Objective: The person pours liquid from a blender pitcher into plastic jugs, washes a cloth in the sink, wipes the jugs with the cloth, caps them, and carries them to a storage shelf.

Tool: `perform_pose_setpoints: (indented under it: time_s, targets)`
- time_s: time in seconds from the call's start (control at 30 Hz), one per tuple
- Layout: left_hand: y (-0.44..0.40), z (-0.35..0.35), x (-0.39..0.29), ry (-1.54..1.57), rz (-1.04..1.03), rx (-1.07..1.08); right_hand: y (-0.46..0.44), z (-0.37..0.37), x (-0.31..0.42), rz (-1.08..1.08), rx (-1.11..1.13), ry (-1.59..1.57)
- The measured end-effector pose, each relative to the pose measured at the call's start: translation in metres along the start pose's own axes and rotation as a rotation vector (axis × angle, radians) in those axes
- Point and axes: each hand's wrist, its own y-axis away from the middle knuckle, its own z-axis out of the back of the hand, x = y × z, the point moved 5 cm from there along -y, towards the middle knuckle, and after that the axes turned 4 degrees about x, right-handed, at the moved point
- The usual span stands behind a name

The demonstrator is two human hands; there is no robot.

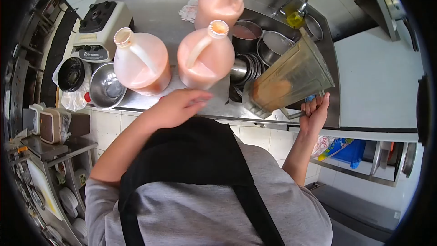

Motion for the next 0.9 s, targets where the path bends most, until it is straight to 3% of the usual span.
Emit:
perform_pose_setpoints:
  time_s: [0.03, 0.17, 0.23, 0.43, 0.77, 0.83, 0.9]
  targets:
    - [-0.017, -0.009, -0.005, -0.092, -0.019, 0.107, -0.001, 0.003, 0.001, 0.03, -0.043, -0.003]
    - [-0.073, -0.042, 0.005, -0.239, -0.204, 0.048, -0.006, 0.002, 0.001, 0.218, -0.118, 0.156]
    - [-0.086, -0.045, 0.01, -0.222, -0.013, 0.033, -0.011, 0.009, -0.001, 0.252, -0.157, 0.191]
    - [-0.096, -0.045, 0.02, -0.206, -0.022, -0.113, -0.018, 0.046, 0.02, 0.352, -0.268, 0.354]
    - [-0.114, -0.009, 0.044, -0.186, -0.032, -0.297, -0.023, 0.069, 0.006, 0.335, -0.31, 0.13]
    - [-0.117, 0.004, 0.052, -0.139, 0.056, -0.362, -0.022, 0.077, 0.011, 0.305, -0.314, 0.135]
    - [-0.122, 0.015, 0.059, -0.136, 0.012, -0.412, -0.02, 0.076, 0.009, 0.351, -0.324, 0.239]
